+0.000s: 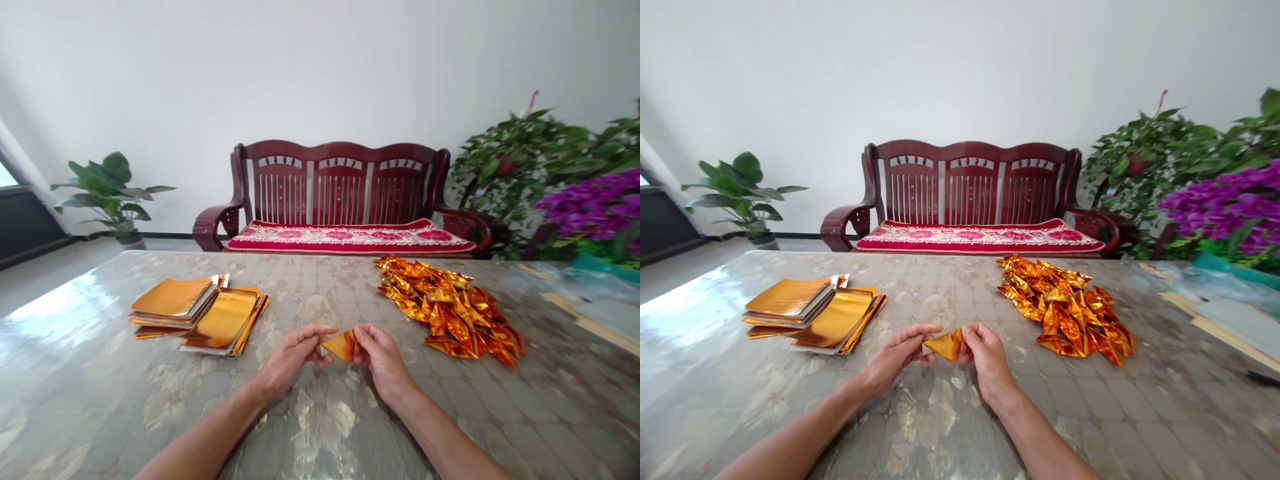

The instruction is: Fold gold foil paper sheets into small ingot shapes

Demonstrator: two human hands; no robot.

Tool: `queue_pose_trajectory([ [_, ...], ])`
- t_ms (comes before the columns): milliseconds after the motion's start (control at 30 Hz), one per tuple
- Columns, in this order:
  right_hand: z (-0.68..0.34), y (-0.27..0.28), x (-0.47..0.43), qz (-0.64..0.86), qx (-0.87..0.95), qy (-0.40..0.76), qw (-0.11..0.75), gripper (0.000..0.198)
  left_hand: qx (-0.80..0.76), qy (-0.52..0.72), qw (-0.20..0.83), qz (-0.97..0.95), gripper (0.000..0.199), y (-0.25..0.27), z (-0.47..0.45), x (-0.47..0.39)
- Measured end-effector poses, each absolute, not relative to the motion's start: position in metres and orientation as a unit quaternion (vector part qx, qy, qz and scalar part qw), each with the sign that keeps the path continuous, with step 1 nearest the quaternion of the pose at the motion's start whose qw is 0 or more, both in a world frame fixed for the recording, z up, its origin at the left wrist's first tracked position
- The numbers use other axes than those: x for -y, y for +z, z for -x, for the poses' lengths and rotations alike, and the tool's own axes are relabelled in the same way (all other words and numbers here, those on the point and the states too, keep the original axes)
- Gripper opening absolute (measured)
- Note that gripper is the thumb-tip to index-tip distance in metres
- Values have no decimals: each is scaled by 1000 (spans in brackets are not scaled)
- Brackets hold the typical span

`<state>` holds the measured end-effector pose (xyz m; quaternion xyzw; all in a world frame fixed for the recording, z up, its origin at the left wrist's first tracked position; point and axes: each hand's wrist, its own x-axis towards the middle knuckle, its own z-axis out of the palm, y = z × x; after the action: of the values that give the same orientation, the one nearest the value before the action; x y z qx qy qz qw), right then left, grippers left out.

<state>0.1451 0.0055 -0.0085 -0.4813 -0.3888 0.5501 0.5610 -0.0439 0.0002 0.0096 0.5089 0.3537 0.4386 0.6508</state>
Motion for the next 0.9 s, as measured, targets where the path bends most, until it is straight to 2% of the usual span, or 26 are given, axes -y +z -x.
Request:
queue_pose_trajectory([
  [567,-146,-9,-4,469,414,563,540,40,-338,454,569,-597,31,9,44,-1],
  [800,-146,-7,-4,470,383,554,570,41,-410,513,460,-598,19,2,46,-6],
  [900,-145,-7,-4,468,392,545,575,40,-448,519,445,-576,15,-7,47,-12],
])
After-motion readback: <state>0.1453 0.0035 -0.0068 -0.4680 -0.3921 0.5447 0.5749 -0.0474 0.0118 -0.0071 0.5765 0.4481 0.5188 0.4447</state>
